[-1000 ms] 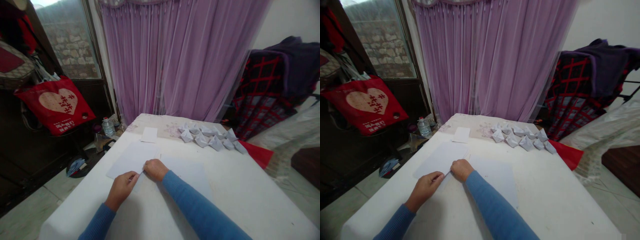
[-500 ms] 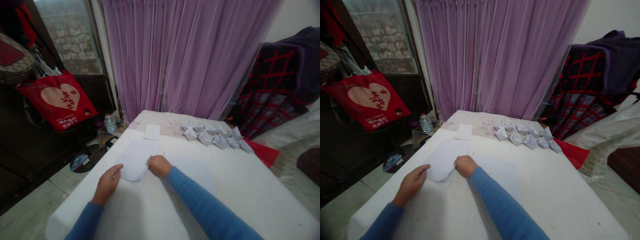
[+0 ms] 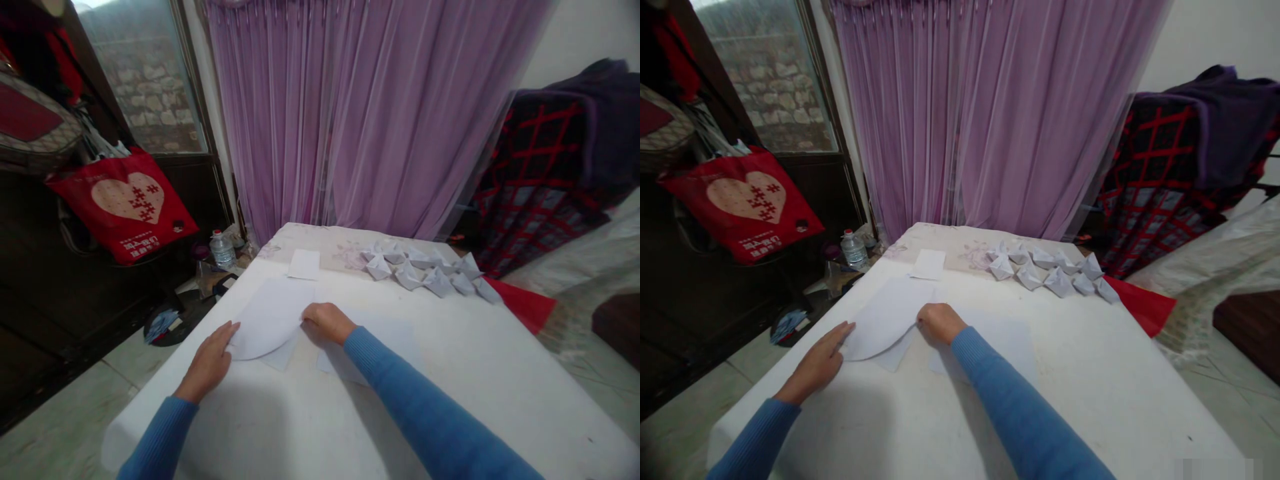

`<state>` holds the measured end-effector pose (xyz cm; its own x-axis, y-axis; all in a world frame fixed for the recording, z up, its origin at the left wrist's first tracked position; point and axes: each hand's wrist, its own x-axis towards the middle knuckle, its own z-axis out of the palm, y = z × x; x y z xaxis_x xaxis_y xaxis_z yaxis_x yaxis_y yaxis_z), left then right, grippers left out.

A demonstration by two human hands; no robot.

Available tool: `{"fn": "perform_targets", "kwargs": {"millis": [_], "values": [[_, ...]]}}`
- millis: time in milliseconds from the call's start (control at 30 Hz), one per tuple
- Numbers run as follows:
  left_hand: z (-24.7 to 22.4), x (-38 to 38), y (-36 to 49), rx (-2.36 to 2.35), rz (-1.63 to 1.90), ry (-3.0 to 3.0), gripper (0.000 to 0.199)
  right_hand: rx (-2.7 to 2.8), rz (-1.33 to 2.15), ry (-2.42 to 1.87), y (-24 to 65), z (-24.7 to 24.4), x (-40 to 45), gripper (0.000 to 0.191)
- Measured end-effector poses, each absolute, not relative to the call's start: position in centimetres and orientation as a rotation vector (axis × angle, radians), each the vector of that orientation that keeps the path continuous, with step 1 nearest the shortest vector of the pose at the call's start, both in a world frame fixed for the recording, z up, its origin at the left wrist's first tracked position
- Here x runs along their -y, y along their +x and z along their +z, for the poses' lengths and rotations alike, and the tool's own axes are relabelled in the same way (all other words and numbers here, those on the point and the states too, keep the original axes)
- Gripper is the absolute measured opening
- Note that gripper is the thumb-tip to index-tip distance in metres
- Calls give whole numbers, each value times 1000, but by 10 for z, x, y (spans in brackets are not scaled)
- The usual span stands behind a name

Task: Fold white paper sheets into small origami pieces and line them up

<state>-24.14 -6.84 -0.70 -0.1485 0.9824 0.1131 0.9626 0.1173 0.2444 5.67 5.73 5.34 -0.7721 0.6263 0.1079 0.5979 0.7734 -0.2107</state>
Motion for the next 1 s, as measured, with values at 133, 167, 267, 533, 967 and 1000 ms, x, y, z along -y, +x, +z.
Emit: {"fn": "perform_targets", "kwargs": {"millis": [133, 167, 267, 533, 967, 1000], "values": [[-3, 73, -236, -2271, 232, 1975, 74, 2598, 244, -944, 81, 52, -63, 25], [-1, 74, -232, -2256, 209, 1993, 75, 2550, 242, -949, 90, 51, -64, 25], [6, 74, -213, -2178, 171, 2068, 78, 2420, 236, -979, 120, 50, -63, 24], [24, 46, -111, -1870, 604, 2162, 78, 1949, 555, -1120, 213, 41, -20, 24], [29, 52, -4, -1536, 686, 1932, 34, 1790, 557, -1395, 270, -3, 58, 31], [29, 52, -5, -1548, 681, 1916, 35, 1774, 573, -1422, 269, -3, 60, 31]]}}
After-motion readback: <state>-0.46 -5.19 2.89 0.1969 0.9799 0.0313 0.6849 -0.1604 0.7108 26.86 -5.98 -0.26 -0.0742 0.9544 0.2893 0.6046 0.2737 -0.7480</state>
